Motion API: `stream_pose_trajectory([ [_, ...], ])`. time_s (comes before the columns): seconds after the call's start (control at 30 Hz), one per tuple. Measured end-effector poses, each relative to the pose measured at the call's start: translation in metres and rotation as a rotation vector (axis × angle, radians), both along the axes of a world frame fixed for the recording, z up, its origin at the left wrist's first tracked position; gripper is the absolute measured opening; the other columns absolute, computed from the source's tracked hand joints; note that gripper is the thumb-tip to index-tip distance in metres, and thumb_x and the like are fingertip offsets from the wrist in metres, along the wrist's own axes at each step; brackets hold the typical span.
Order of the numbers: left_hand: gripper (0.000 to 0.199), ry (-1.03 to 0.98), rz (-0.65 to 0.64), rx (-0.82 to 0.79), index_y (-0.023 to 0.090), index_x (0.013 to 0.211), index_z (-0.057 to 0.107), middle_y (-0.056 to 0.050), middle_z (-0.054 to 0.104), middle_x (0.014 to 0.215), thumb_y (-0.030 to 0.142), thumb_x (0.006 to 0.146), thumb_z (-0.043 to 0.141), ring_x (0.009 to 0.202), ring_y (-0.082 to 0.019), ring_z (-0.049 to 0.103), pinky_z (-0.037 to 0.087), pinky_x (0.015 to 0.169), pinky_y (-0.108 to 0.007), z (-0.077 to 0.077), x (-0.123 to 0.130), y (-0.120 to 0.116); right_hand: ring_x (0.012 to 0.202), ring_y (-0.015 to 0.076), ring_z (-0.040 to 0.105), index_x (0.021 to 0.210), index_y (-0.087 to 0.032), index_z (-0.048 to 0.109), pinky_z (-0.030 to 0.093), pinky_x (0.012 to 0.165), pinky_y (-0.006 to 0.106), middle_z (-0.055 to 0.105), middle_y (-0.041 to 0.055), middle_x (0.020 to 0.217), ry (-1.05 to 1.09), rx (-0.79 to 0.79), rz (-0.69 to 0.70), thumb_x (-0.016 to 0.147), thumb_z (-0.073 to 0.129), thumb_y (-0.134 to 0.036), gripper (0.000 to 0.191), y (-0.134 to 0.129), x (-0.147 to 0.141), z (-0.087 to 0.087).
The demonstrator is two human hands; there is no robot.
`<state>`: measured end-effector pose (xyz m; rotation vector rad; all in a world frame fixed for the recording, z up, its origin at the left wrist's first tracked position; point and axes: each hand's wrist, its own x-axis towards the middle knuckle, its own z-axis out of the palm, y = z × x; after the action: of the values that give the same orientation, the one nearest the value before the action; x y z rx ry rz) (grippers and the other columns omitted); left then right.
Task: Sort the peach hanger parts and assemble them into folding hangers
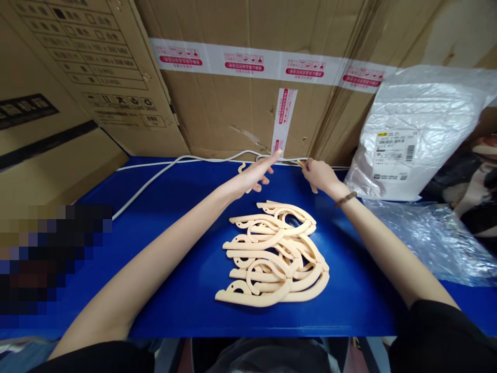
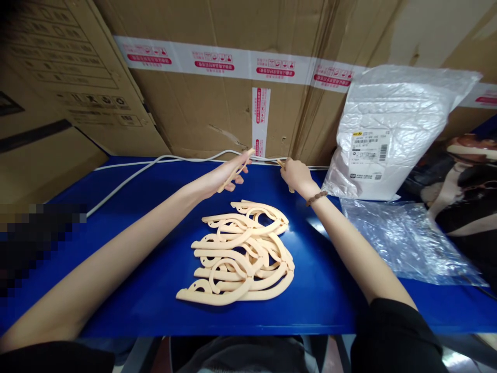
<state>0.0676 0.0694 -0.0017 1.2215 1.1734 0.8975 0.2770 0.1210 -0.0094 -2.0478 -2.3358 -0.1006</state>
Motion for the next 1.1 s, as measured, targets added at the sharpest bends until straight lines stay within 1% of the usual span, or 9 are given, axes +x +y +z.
stream_pose_trajectory([
  [0.17,0.041,-0.144,0.076,-0.1,0.018,0.092,0.061,-0.001,0.05,0.076,0.057,0.093,0.049,0.045,-0.005,0.042,0.022,0.032,-0.017,-0.004,0.0,0.005,0.102,0.0342,0.067,0.112,-0.005,0.063,0.046,0.078,0.035,0.07,0.0258,0.105,-0.046,0.046,-0.004,0.095,0.045,-0.021,0.03,-0.004,-0.002,-0.012],
  [0.27,0.027,-0.205,0.067,-0.054,0.018,0.086,0.059,-0.001,0.056,0.076,0.045,0.089,0.063,0.051,-0.007,0.054,0.034,0.037,-0.016,-0.008,0.0,0.005,0.103,0.0369,0.067,0.112,-0.004,0.064,0.046,0.08,0.038,0.069,0.0283,0.105,-0.047,0.071,0.006,0.096,0.046,-0.027,0.033,-0.007,-0.003,-0.009],
  [0.4,0.011,-0.301,0.083,-0.074,0.016,0.089,0.055,-0.003,0.065,0.079,0.023,0.096,0.052,0.055,-0.012,0.064,0.054,0.053,-0.024,-0.011,0.001,0.004,0.098,0.0335,0.068,0.11,-0.007,0.066,0.046,0.078,0.037,0.07,0.0251,0.104,0.002,0.109,0.018,0.101,0.037,-0.045,0.049,-0.01,-0.012,0.003],
  [0.5,0.013,-0.365,0.108,-0.038,0.016,0.092,0.05,-0.006,0.07,0.081,0.02,0.1,0.041,0.064,-0.015,0.071,0.059,0.068,-0.031,-0.006,0.003,0.003,0.07,0.0198,0.067,0.096,-0.014,0.071,0.045,0.065,0.029,0.073,0.0129,0.087,0.343,-0.031,0.168,0.101,0.023,-0.057,0.064,-0.015,-0.025,0.013],
  [0.6,0.015,-0.379,0.118,0.005,0.017,0.089,0.048,-0.009,0.073,0.081,0.022,0.101,0.04,0.068,-0.019,0.073,0.059,0.076,-0.036,0.002,0.004,0.0,0.058,0.0138,0.058,0.089,-0.015,0.071,0.041,0.058,0.025,0.07,0.0054,0.074,0.72,-0.054,0.347,0.095,0.045,-0.056,0.049,-0.02,-0.033,0.02],
  [0.73,0.02,-0.236,0.157,0.112,0.018,0.082,0.046,-0.007,0.076,0.082,0.025,0.1,0.041,0.069,-0.018,0.073,0.058,0.072,-0.031,0.011,-0.001,-0.003,0.065,0.0137,0.054,0.084,-0.012,0.072,0.038,0.062,0.026,0.066,0.0031,0.07,0.779,0.101,0.381,0.088,0.058,-0.048,0.038,-0.02,-0.029,0.027],
  [0.87,0.018,-0.159,0.171,0.147,0.017,0.079,0.05,-0.008,0.076,0.085,0.021,0.096,0.044,0.071,-0.016,0.073,0.057,0.069,-0.028,0.013,-0.008,-0.001,0.069,0.0144,0.055,0.1,-0.012,0.071,0.04,0.064,0.026,0.066,0.0032,0.076,0.858,0.092,0.398,0.085,0.063,-0.046,0.038,-0.018,-0.02,0.035],
  [0.97,0.018,-0.127,0.163,0.147,0.017,0.078,0.05,-0.006,0.075,0.082,0.019,0.094,0.043,0.069,-0.015,0.072,0.055,0.066,-0.025,0.009,-0.009,0.002,0.074,0.016,0.059,0.103,-0.013,0.068,0.042,0.066,0.027,0.068,0.0054,0.082,0.792,0.132,0.389,0.088,0.06,-0.044,0.035,-0.021,-0.018,0.039],
  [1.1,0.024,0.081,0.096,0.304,0.019,0.075,0.047,0.0,0.063,0.062,0.02,0.097,0.039,0.053,-0.011,0.062,0.044,0.053,-0.019,0.003,-0.006,0.001,0.087,0.0234,0.063,0.107,-0.014,0.067,0.041,0.074,0.033,0.071,0.0122,0.096,0.327,0.294,0.4,0.098,0.045,-0.039,0.035,-0.027,-0.019,0.039],
])
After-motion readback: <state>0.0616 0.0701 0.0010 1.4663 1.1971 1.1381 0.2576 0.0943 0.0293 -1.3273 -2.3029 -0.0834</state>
